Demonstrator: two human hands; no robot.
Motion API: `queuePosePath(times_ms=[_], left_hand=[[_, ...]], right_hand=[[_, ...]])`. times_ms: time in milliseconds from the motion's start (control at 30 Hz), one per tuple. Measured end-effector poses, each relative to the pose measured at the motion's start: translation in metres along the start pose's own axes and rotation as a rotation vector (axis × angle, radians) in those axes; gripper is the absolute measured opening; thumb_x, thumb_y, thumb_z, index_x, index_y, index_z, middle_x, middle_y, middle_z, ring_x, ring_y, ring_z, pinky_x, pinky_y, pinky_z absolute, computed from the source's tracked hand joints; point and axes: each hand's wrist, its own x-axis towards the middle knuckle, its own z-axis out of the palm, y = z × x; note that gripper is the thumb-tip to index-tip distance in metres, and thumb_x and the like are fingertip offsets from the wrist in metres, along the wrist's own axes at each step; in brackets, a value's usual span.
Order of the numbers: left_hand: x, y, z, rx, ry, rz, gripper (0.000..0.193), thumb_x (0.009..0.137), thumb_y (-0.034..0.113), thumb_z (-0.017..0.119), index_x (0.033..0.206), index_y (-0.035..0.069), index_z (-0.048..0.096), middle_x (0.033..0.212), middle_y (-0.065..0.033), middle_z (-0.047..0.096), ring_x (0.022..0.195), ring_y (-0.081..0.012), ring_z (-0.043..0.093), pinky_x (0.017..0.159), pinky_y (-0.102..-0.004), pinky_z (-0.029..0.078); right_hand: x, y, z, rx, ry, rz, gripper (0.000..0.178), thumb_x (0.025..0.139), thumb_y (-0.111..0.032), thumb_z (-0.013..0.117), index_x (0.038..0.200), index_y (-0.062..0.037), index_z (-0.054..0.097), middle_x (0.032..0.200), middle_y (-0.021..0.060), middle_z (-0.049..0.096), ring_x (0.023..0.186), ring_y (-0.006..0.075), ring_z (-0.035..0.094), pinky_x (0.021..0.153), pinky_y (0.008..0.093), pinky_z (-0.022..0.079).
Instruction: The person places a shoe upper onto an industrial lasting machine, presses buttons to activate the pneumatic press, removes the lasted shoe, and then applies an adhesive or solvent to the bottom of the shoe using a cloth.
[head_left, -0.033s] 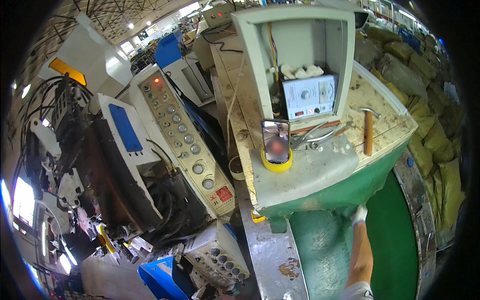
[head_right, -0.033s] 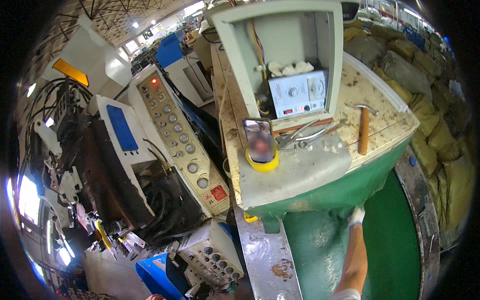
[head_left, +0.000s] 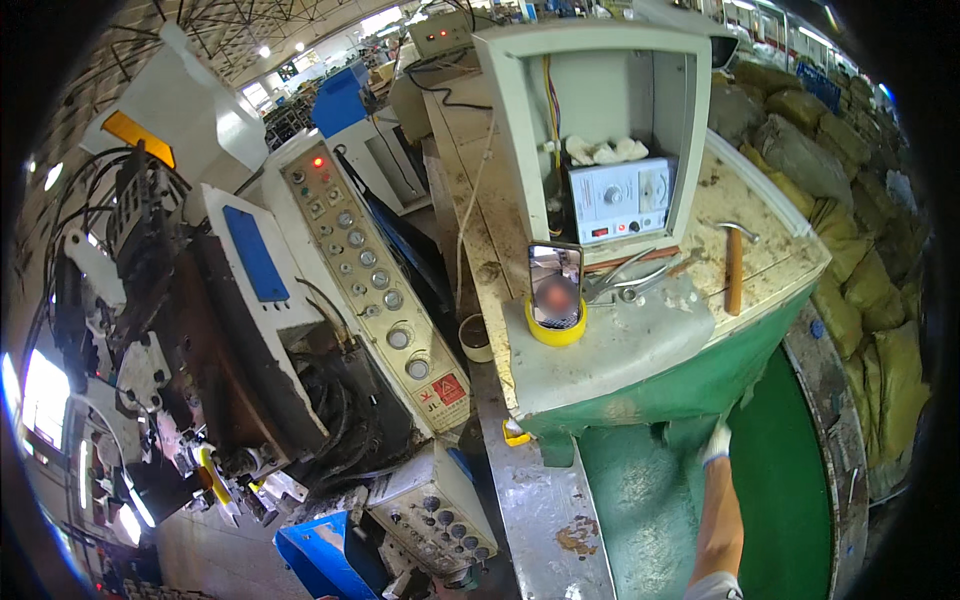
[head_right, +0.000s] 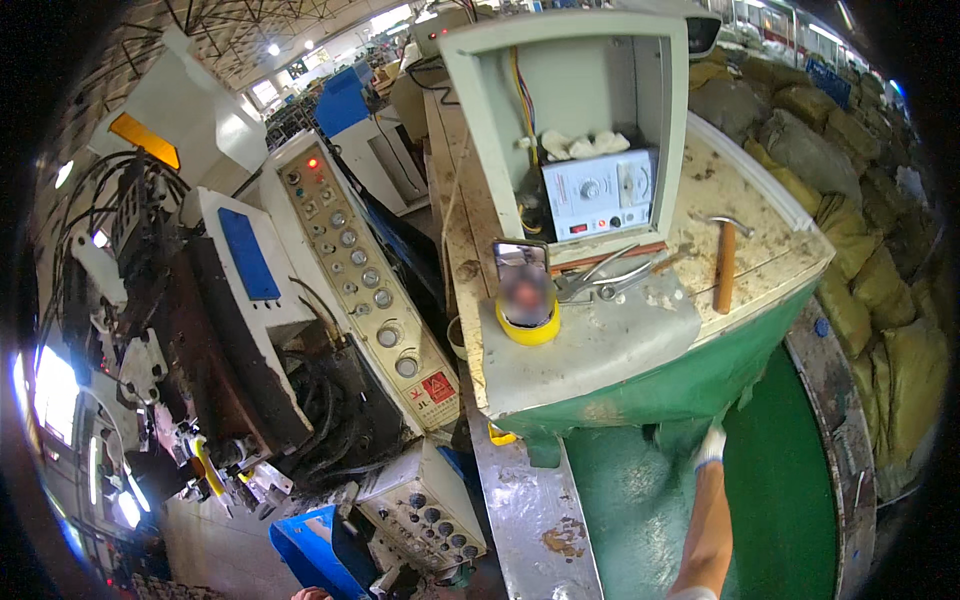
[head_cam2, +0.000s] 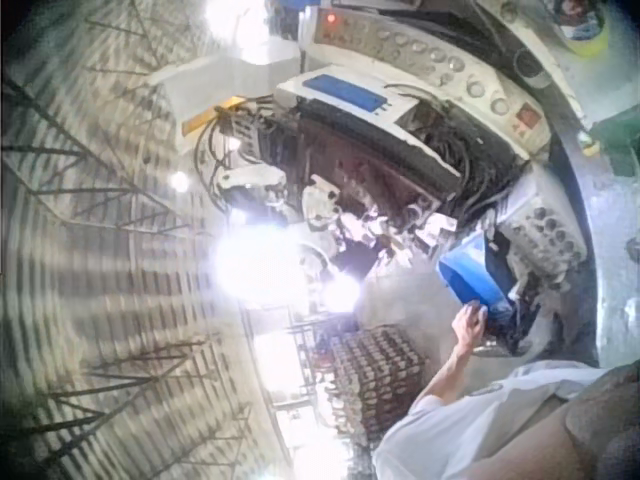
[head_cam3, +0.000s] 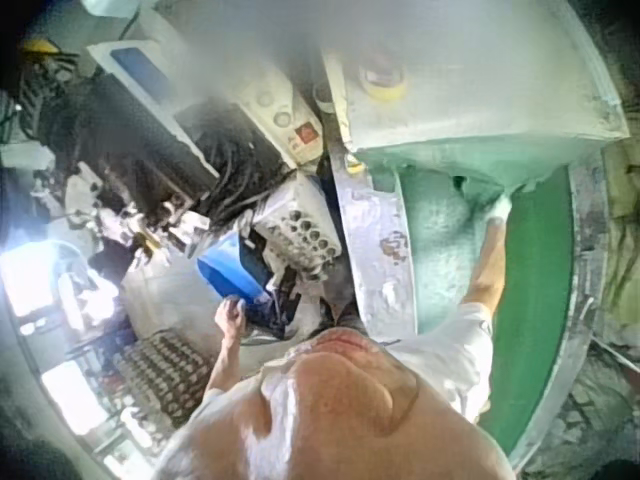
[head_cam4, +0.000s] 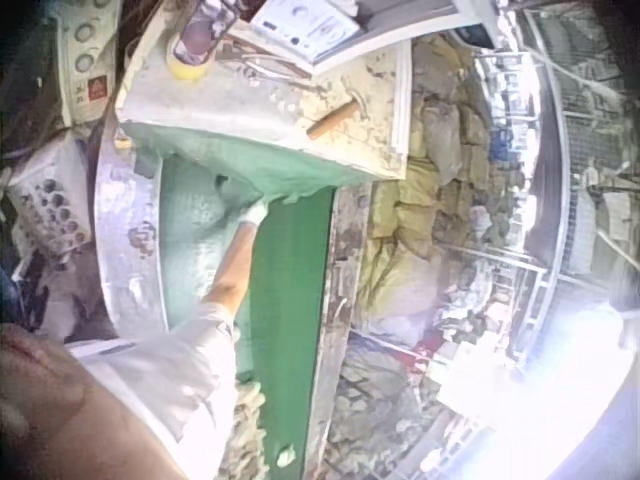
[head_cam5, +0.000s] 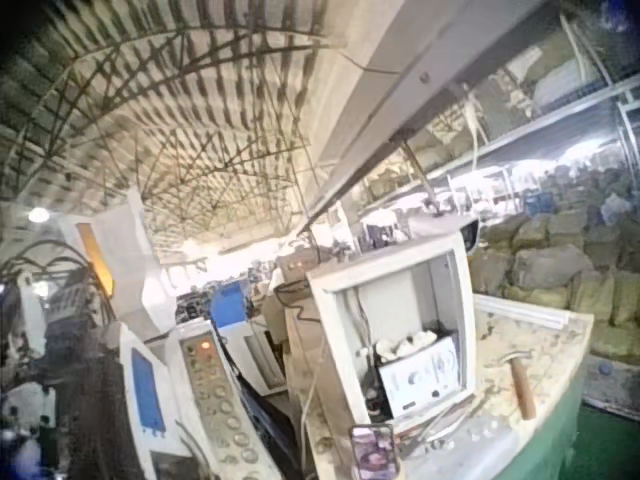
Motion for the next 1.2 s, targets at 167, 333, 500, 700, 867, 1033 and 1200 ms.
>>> queuePosePath(times_ms=[167, 333, 500, 700, 867, 1033, 1200], left_hand=[[0.002, -0.022, 0.011, -0.013, 0.08, 0.047, 0.021, 0.092, 0.028, 0.075, 0.099, 0.008, 0.076, 0.102, -0.0123, 0.076, 0.096, -0.0346, 0.071, 0.085, -0.0439, 0.057], [-0.002, -0.028, 0.006, 0.09, 0.006, 0.0, 0.024, 0.095, 0.029, 0.072, 0.103, 0.006, 0.077, 0.103, -0.0129, 0.076, 0.095, -0.0323, 0.071, 0.088, -0.0427, 0.056], [0.029, -0.023, 0.029, -0.451, -0.166, 0.062, 0.02, 0.092, 0.022, 0.073, 0.098, 0.003, 0.078, 0.089, -0.0161, 0.074, 0.082, -0.032, 0.073, 0.074, -0.0405, 0.056], [0.1, -0.009, 0.02, -1.535, -0.374, -0.216, 0.041, 0.104, 0.033, 0.064, 0.127, -0.001, 0.068, 0.105, -0.0083, 0.075, 0.088, -0.0177, 0.072, 0.079, -0.0335, 0.058], [0.124, -0.09, -0.007, -1.891, -0.474, -0.182, 0.047, 0.101, 0.027, 0.068, 0.135, -0.005, 0.061, 0.113, -0.0106, 0.074, 0.092, -0.0186, 0.073, 0.082, -0.0341, 0.06], [0.126, -0.145, -0.004, -1.725, -0.276, -0.386, 0.015, 0.093, 0.008, 0.073, 0.105, -0.002, 0.072, 0.09, -0.0053, 0.074, 0.076, -0.0145, 0.071, 0.072, -0.031, 0.062], [0.134, -0.173, -0.007, -1.669, -0.05, -0.511, 0.023, 0.09, 0.002, 0.074, 0.111, -0.006, 0.072, 0.098, -0.0103, 0.076, 0.081, -0.0169, 0.073, 0.076, -0.0309, 0.062]], right_hand=[[-0.219, -0.006, -0.018, 0.108, -0.609, 0.21, 0.072, 0.08, -0.038, 0.082, 0.139, -0.0053, 0.056, 0.127, 0.0125, 0.068, 0.11, 0.0338, 0.067, 0.09, 0.0527, 0.057], [-0.414, 0.043, -0.003, 0.276, -0.706, 0.265, 0.091, 0.07, -0.018, 0.088, 0.148, 0.0013, 0.045, 0.138, 0.0216, 0.061, 0.123, 0.041, 0.063, 0.106, 0.0604, 0.053], [-0.561, 0.068, 0.061, 0.715, -0.653, 0.529, 0.072, 0.088, -0.042, 0.077, 0.145, -0.0057, 0.051, 0.136, 0.0181, 0.063, 0.125, 0.036, 0.061, 0.107, 0.0542, 0.052], [-0.576, 0.121, 0.204, -0.042, -0.824, 0.43, 0.056, 0.098, -0.031, 0.069, 0.144, -0.0041, 0.055, 0.131, 0.0157, 0.066, 0.114, 0.027, 0.066, 0.096, 0.0408, 0.056], [-0.663, 0.138, 0.272, -0.058, -0.914, 0.55, 0.048, 0.102, -0.021, 0.067, 0.145, -0.0018, 0.056, 0.127, 0.0121, 0.068, 0.108, 0.0205, 0.068, 0.092, 0.033, 0.058], [-0.7, 0.155, 0.318, -0.263, -0.956, 0.495, 0.051, 0.101, -0.02, 0.067, 0.145, 0.0003, 0.056, 0.125, 0.0095, 0.069, 0.106, 0.0157, 0.068, 0.09, 0.03, 0.056], [-0.715, 0.182, 0.357, -0.391, -1.016, 0.403, 0.056, 0.101, -0.027, 0.065, 0.146, 0.004, 0.054, 0.126, 0.0105, 0.068, 0.108, 0.0146, 0.065, 0.093, 0.029, 0.053]])
